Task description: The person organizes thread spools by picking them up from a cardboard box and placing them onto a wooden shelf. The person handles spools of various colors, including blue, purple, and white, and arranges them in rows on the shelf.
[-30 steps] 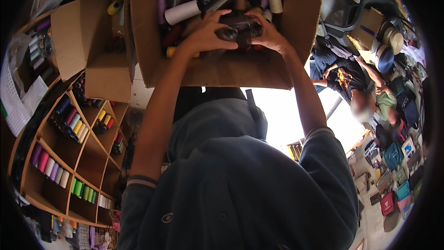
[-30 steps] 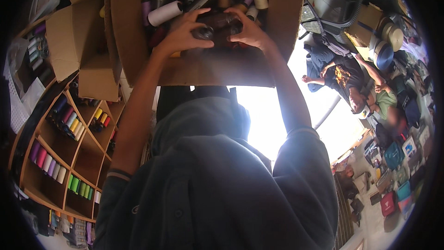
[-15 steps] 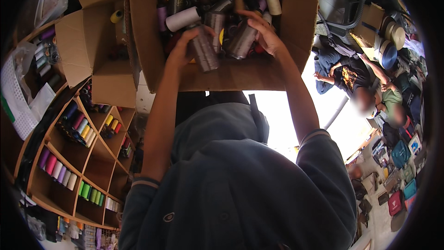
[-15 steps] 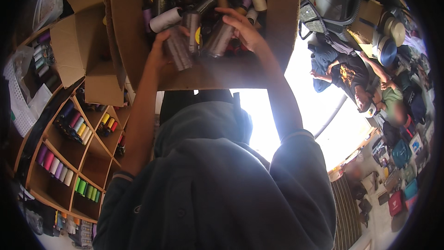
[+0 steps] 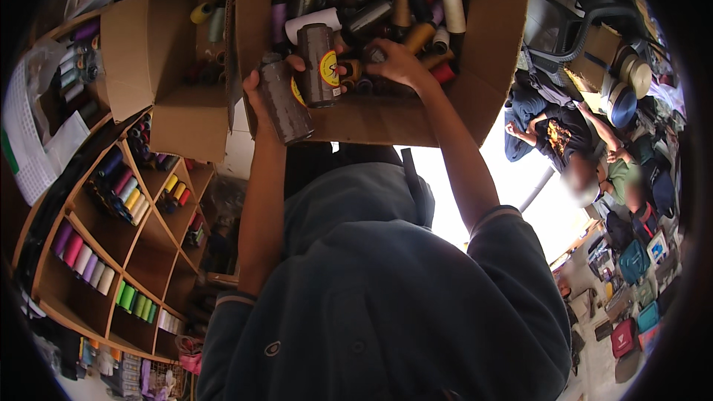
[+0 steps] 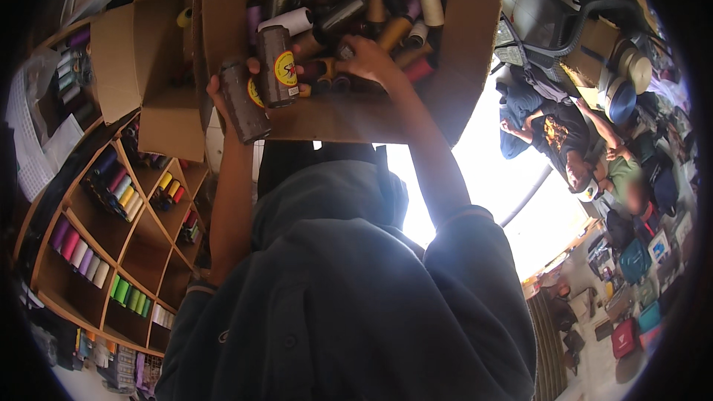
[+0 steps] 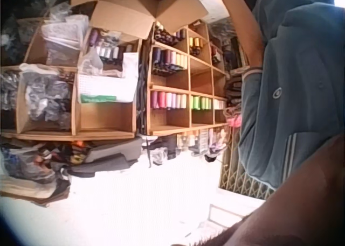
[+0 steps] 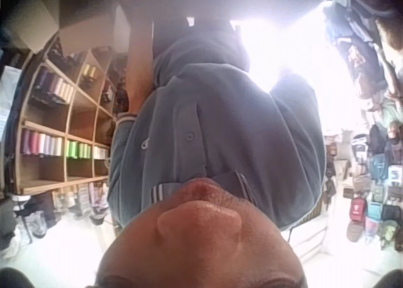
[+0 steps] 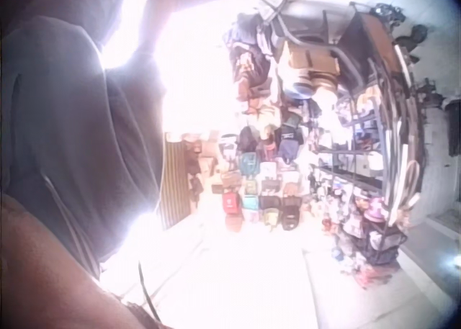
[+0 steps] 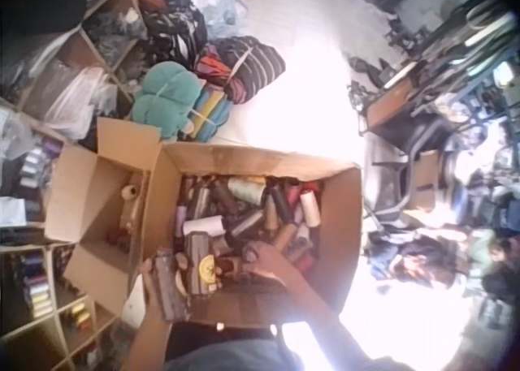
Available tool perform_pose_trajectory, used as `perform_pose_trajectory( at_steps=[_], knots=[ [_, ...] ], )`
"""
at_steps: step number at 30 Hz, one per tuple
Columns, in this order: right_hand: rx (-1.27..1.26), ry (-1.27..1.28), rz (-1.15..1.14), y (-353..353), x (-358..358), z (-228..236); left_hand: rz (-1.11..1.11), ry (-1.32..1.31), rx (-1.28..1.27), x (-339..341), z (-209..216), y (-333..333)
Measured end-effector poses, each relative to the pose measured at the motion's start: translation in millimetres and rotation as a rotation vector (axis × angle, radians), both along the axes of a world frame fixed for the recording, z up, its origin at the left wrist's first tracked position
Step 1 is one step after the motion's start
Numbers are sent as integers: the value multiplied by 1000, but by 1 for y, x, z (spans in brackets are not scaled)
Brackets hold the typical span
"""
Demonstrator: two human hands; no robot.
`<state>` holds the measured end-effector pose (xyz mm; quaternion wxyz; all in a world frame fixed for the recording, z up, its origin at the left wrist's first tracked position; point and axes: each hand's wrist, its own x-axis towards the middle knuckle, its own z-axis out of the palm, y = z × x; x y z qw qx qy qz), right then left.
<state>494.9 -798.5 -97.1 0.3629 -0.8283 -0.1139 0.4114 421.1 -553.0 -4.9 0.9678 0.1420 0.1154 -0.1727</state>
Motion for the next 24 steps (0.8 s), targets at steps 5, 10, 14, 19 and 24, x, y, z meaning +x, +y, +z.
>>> perform_pose_trajectory(
  at_steps=[5, 10, 14, 19, 24],
  knots=[
    [-422, -189, 574, 18, -6, 2, 50, 21, 69, -17, 10, 3],
    [-428, -117, 567, 8, -16, -30, 73, 44, 46, -28, 17, 4],
    [-408, -109, 531, 8, -16, -38, 70, 11, 65, -32, 20, 4],
    [-305, -199, 405, 4, -16, -32, 78, 30, 49, -33, 28, 4],
    [-235, -221, 306, -7, -16, -4, 65, 11, 57, -35, 28, 9]
  ],
)
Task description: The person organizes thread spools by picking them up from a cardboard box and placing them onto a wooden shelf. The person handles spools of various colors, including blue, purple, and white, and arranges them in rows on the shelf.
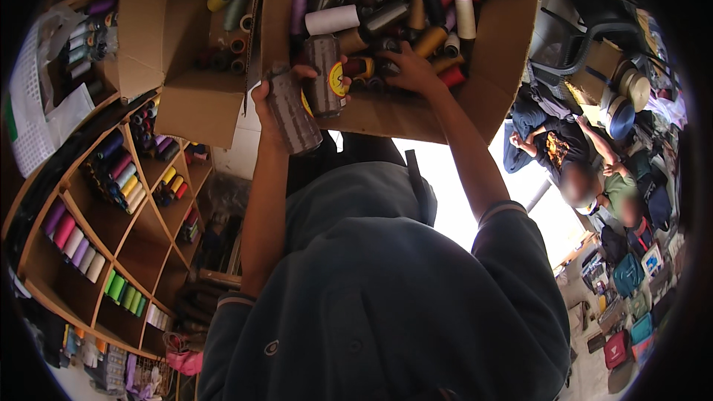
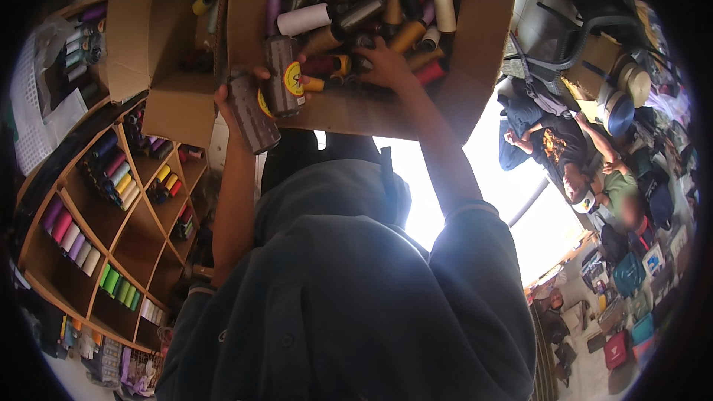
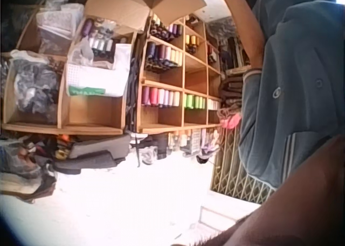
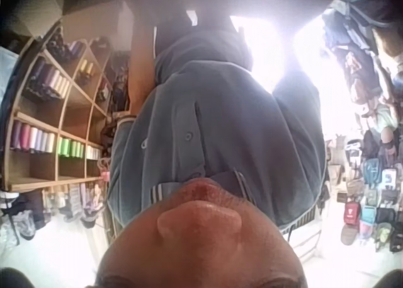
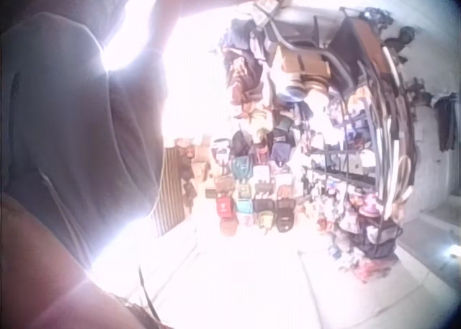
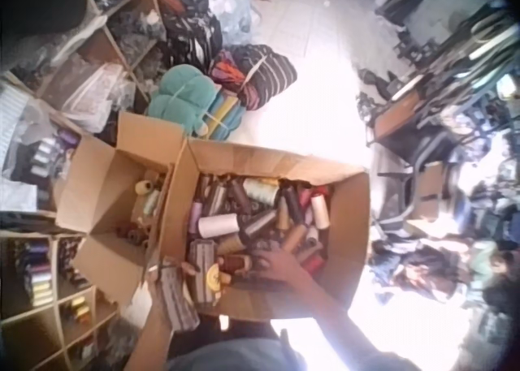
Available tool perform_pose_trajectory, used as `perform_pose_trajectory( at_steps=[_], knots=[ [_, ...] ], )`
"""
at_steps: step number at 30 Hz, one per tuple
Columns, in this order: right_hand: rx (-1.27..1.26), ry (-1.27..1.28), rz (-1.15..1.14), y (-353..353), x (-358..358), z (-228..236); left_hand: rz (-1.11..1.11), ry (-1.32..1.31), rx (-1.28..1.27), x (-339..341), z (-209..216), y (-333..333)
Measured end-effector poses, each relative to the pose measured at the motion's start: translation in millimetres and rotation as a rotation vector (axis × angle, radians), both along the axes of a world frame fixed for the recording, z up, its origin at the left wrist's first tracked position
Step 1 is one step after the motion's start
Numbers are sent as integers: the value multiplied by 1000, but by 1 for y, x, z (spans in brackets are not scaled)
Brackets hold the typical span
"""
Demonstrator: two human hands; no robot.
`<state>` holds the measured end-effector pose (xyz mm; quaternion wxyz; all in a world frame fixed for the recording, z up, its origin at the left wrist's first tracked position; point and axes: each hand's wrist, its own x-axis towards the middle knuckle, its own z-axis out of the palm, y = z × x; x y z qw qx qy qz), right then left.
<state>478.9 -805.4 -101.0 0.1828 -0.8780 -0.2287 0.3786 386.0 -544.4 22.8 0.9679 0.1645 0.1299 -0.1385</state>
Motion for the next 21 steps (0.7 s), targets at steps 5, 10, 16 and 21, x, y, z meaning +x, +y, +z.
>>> perform_pose_trajectory(
  at_steps=[5, 10, 16, 21],
  knots=[
    [132, -31, -66, -22, -4, 46, 27, -78, -113, 0, 9, -2],
    [229, -61, -115, -31, -2, 106, -11, -204, -173, 0, 12, 5],
    [475, -16, -200, -20, 1, 157, 15, -215, -237, -6, 32, 13],
    [789, 408, -470, 8, 5, 195, 94, -345, -164, -25, 50, 34]
  ],
)
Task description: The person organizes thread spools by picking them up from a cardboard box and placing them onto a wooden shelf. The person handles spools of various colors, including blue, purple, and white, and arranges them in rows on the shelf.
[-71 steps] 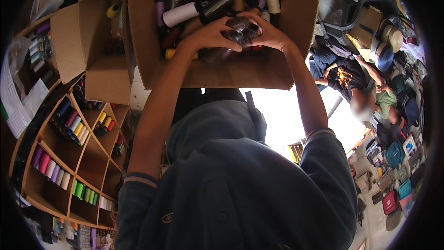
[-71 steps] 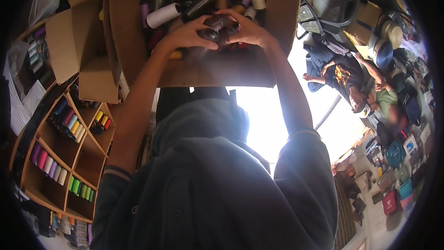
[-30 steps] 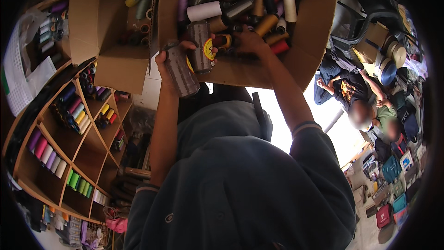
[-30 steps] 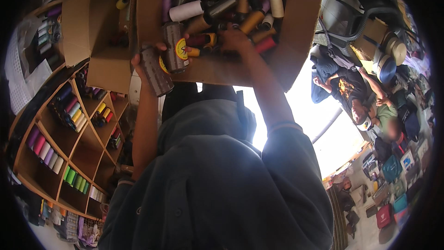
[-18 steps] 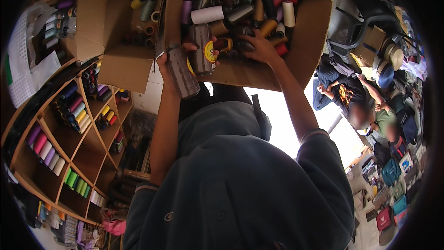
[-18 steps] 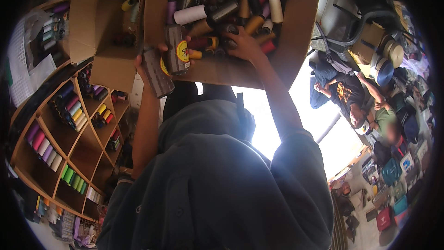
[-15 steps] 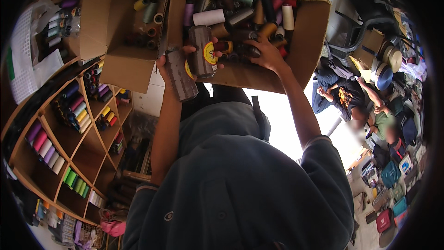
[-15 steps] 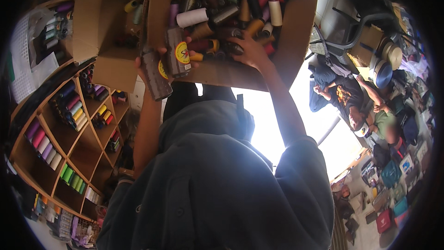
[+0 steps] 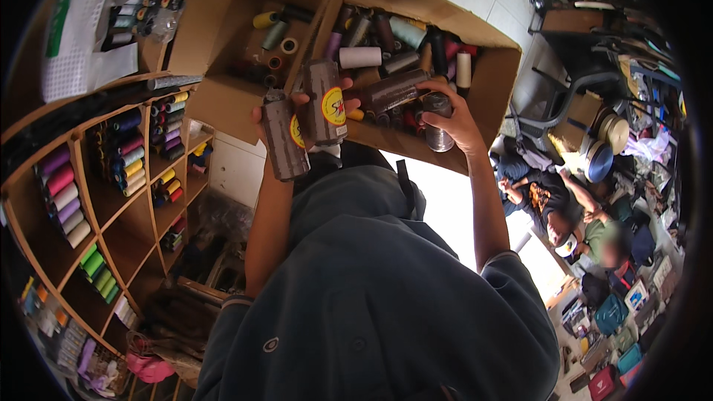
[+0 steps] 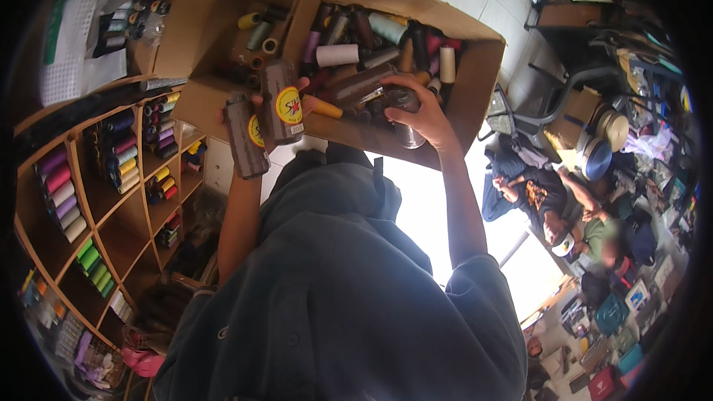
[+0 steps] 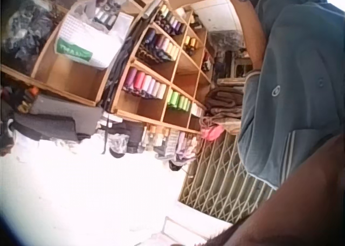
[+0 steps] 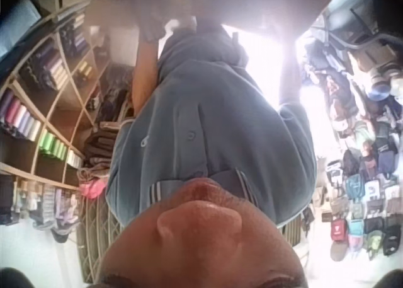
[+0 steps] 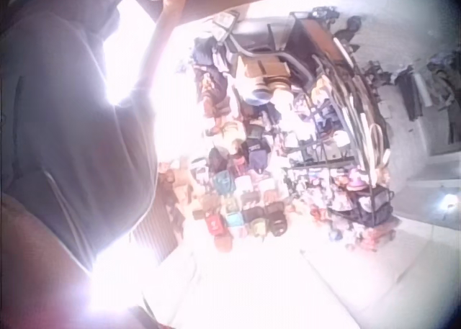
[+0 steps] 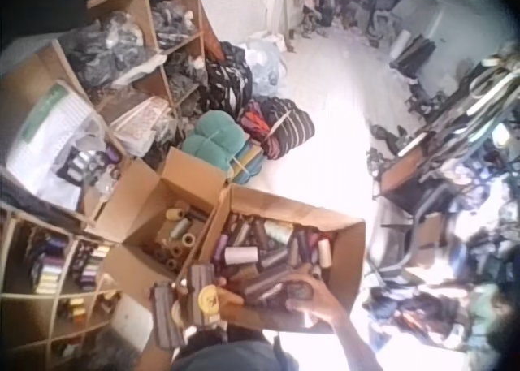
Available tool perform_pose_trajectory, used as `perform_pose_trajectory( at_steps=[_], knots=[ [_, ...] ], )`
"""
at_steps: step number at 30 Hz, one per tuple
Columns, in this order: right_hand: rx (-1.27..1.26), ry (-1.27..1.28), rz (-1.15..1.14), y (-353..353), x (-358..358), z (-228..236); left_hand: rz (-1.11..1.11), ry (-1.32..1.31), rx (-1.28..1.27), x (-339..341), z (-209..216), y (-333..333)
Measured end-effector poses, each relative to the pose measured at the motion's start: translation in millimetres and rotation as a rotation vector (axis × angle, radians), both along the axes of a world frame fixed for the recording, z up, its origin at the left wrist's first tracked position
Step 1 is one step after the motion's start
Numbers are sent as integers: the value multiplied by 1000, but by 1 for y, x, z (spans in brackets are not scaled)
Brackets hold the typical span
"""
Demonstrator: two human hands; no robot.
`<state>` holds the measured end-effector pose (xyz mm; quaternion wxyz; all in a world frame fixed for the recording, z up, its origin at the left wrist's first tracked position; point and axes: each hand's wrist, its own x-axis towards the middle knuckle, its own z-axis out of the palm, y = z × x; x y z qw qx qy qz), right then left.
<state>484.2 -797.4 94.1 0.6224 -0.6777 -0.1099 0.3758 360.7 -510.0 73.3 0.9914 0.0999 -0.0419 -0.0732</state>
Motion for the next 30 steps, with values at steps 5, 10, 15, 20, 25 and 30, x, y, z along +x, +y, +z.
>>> perform_pose_trajectory(
  at_steps=[5, 10, 15, 20, 25, 30],
  knots=[
    [332, 354, 55, 41, 0, 21, 33, -105, -25, -37, 35, 33],
    [443, 364, 145, 107, -27, 47, 225, -19, -204, -105, 56, 59],
    [596, 449, 308, 169, -82, 55, 420, -89, -169, -186, 67, 72],
    [651, 502, 487, 227, -153, 63, 574, -224, -159, -272, 73, 83],
    [641, 595, 637, 273, -229, 60, 804, -158, 71, -361, 86, 82],
    [600, 732, 825, 327, -307, 60, 1056, -255, 92, -442, 85, 76]
  ],
)
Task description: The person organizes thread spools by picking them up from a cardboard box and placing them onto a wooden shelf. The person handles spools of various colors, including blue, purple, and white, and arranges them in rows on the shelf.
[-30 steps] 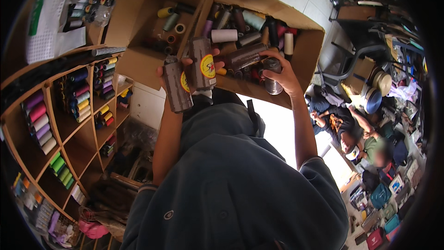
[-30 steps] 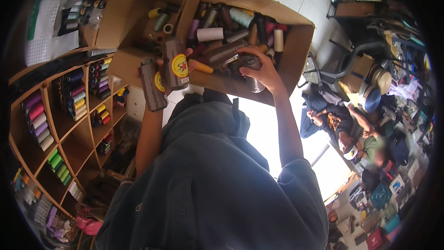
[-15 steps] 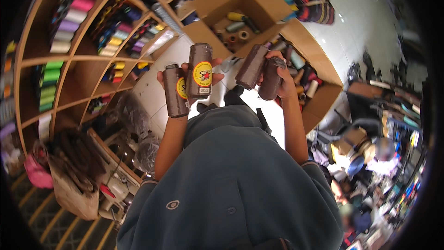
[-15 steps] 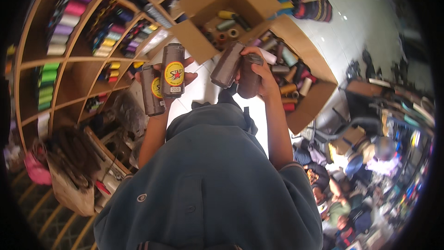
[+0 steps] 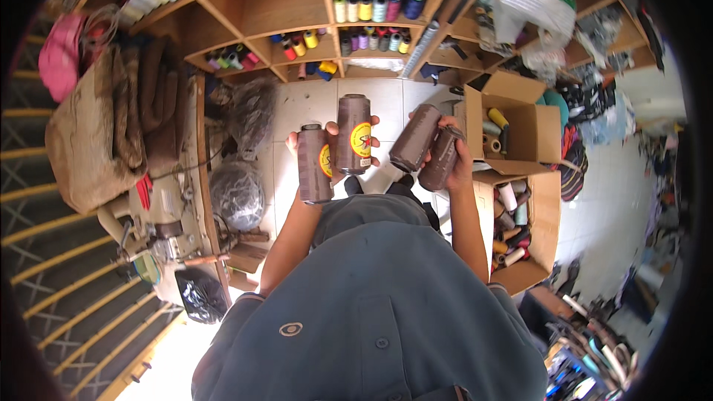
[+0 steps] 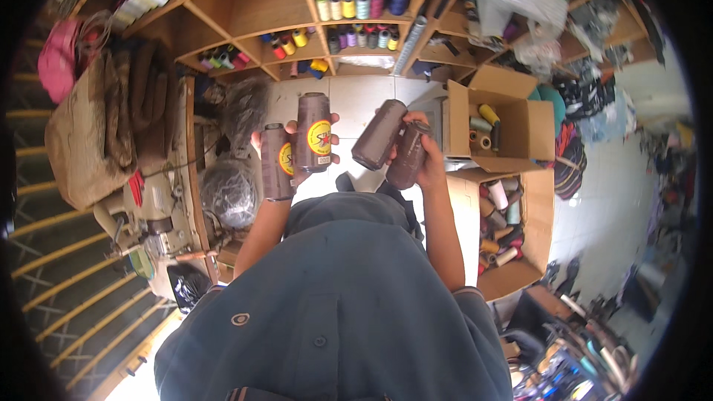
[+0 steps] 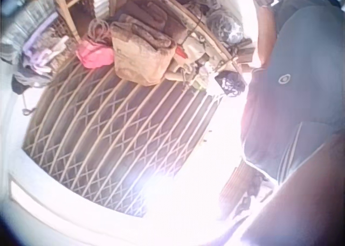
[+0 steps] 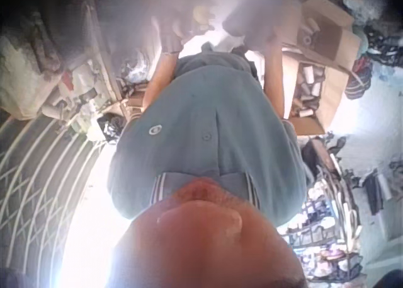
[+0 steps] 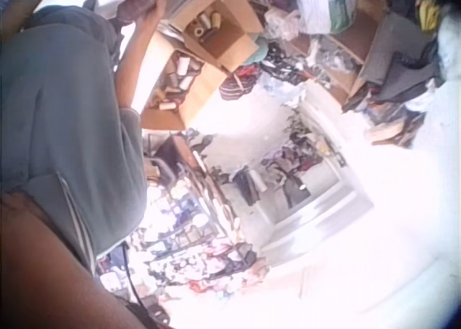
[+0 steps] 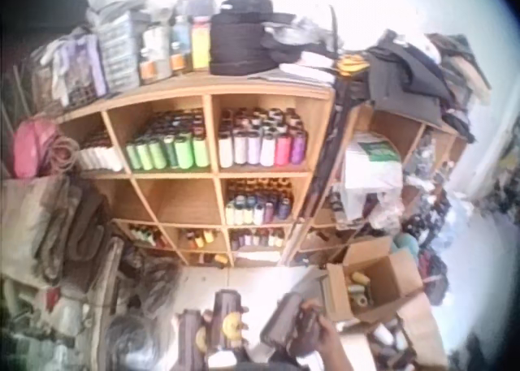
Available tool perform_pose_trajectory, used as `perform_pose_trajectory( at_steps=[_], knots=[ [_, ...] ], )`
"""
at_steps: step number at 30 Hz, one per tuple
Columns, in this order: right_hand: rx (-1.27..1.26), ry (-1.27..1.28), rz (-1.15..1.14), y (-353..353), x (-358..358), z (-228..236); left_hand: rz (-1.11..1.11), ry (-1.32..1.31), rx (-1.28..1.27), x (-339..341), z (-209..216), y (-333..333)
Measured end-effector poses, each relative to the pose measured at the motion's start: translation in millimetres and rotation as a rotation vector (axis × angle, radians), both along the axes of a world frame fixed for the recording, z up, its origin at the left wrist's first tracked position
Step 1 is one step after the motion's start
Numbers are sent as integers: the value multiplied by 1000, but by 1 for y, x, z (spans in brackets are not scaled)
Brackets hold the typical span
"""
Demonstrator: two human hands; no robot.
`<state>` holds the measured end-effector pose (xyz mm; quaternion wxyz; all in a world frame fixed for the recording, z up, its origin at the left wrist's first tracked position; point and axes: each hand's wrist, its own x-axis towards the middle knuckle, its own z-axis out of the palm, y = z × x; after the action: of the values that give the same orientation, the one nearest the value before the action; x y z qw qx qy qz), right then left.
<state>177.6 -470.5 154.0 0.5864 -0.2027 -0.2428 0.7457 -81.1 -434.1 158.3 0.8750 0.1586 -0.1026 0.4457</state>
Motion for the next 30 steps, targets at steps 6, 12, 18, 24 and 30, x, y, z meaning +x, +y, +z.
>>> perform_pose_trajectory(
  at_steps=[6, 12, 18, 24, 30],
  knots=[
    [15, -22, 246, 60, -77, 0, 286, -14, -70, -61, -15, -12],
    [-18, -98, 389, 100, -122, 8, 449, 29, -131, -92, -23, -5],
    [68, -301, 453, 152, -141, 16, 488, 119, -132, -116, -31, 33],
    [99, -419, 561, 214, -156, 24, 404, 27, -141, -132, -27, 95],
    [104, -567, 707, 283, -181, 29, 370, 163, 33, -162, -65, 158]
  ],
)
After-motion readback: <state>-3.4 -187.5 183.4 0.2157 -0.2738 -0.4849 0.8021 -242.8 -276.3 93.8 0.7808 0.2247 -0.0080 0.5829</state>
